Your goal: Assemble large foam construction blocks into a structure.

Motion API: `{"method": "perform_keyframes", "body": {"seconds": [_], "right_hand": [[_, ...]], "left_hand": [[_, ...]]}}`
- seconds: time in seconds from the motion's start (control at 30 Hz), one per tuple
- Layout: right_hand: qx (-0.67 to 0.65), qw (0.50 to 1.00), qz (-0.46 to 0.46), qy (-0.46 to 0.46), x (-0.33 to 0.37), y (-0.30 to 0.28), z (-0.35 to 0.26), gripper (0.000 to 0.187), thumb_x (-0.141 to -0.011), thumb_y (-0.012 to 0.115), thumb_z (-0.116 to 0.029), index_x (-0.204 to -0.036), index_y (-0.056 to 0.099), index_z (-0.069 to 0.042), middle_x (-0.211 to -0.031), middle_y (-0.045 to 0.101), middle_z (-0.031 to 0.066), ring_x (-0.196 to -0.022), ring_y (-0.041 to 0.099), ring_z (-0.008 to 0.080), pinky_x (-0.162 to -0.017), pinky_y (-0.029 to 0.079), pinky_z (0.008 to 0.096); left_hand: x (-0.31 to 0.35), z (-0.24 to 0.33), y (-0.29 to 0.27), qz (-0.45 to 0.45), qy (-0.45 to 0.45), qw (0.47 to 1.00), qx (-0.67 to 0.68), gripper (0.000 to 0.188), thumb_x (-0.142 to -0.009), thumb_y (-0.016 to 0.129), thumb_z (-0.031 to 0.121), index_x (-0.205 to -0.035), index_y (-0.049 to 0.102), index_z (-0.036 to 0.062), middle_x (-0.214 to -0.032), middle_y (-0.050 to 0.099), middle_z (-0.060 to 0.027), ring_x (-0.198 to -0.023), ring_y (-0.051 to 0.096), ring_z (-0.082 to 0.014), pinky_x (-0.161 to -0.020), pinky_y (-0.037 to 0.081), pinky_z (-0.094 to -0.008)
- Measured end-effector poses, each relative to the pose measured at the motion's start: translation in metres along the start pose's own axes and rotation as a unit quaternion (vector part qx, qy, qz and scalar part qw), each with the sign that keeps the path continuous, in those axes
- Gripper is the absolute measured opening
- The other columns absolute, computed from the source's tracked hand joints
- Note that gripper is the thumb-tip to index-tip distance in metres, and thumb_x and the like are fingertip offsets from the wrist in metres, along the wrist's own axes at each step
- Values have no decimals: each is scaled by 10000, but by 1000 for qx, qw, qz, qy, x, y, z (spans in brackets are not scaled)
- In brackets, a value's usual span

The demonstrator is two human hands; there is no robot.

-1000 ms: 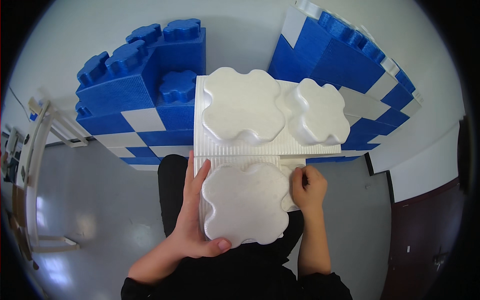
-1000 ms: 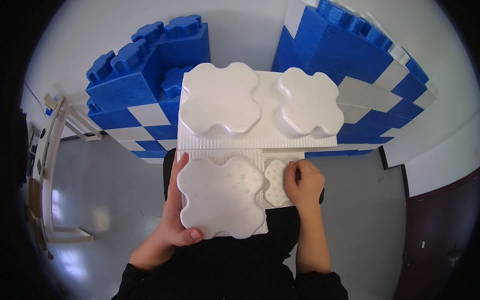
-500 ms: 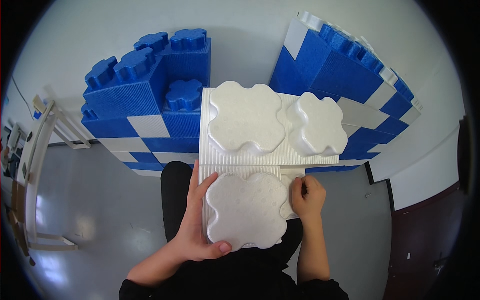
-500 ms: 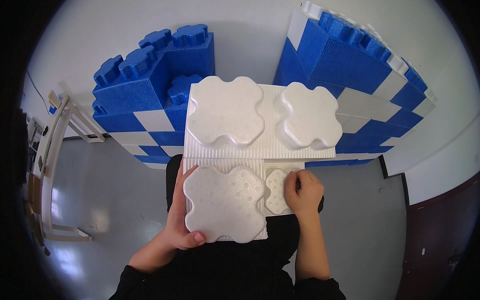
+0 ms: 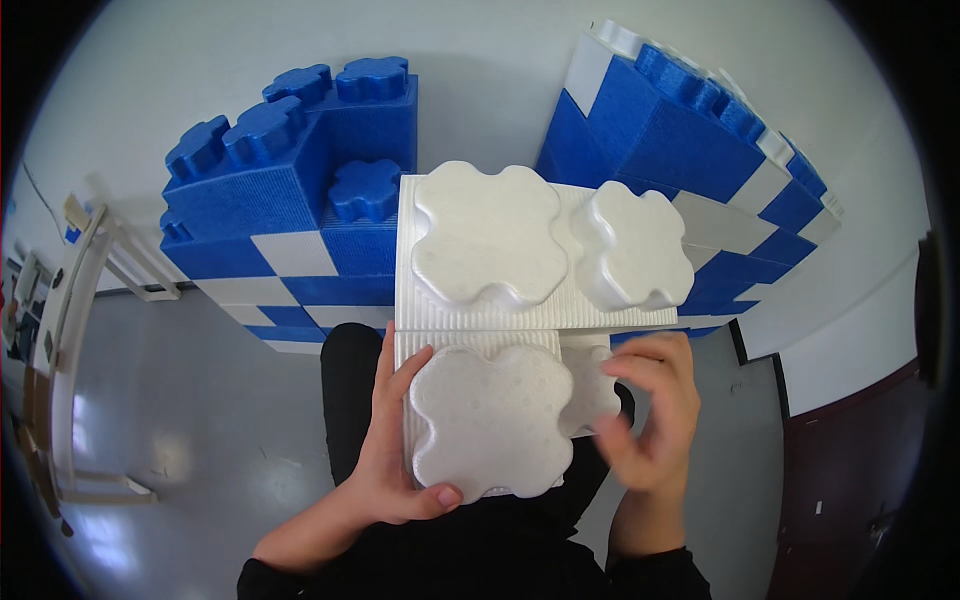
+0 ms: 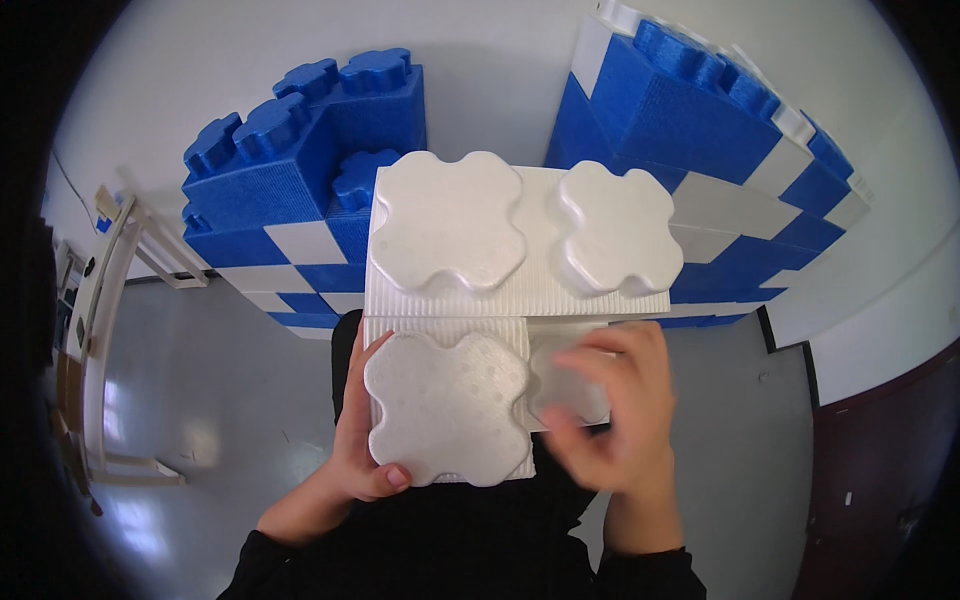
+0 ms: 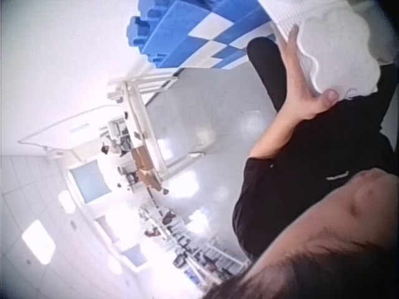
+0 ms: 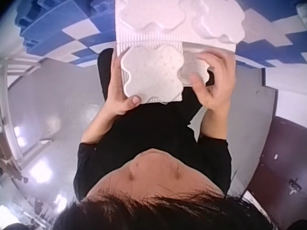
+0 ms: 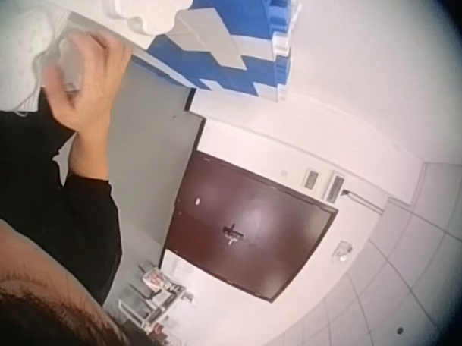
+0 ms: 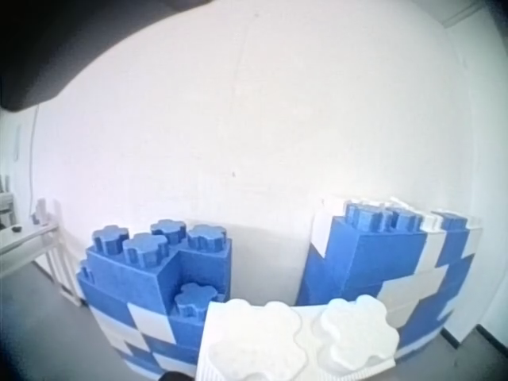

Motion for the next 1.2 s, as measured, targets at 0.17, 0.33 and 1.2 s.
{"method": "perform_keyframes", "body": {"seconds": [0.17, 0.33, 1.2], "right_hand": [[53, 957, -274, -82, -49, 10, -57, 1004, -701, 931, -390, -1560, 513, -81, -1389, 546, 261, -1274, 534, 463, -1091, 410, 600], [69, 933, -340, -97, -51, 36, -65, 1170, -657, 946, -356, -1649, 397, -71, -1335, 542, 320, -1228, 540, 485, -1047, 411, 578], [101, 914, -381, -102, -57, 38, -73, 1066, -684, 894, -214, -1616, 416, -16, -1143, 544, 282, -1123, 537, 413, -955, 412, 519]], "left_hand": [[0, -4, 0, 10, -1, 999, 40, 1288, -769, 848, 585, -1695, 185, -16, -1734, -139, -366, -1645, -45, -488, -1299, 115, -605], [5, -8, 8, 17, 15, 998, 64, 1279, -834, 799, 609, -1707, 112, -25, -1751, -160, -330, -1655, -41, -448, -1308, 99, -582], [-166, 23, -39, 10, 176, 965, -195, 349, -957, 647, 136, -1250, 830, 185, -1471, 655, -60, -1574, 353, -374, -1303, 84, -586]]}}
Point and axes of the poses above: each hand's wrist, its own x-axis away from the middle knuckle, its own y-axis out of the palm, z = x × y, the point moved 1 cm from there along -x, towards the middle knuckle
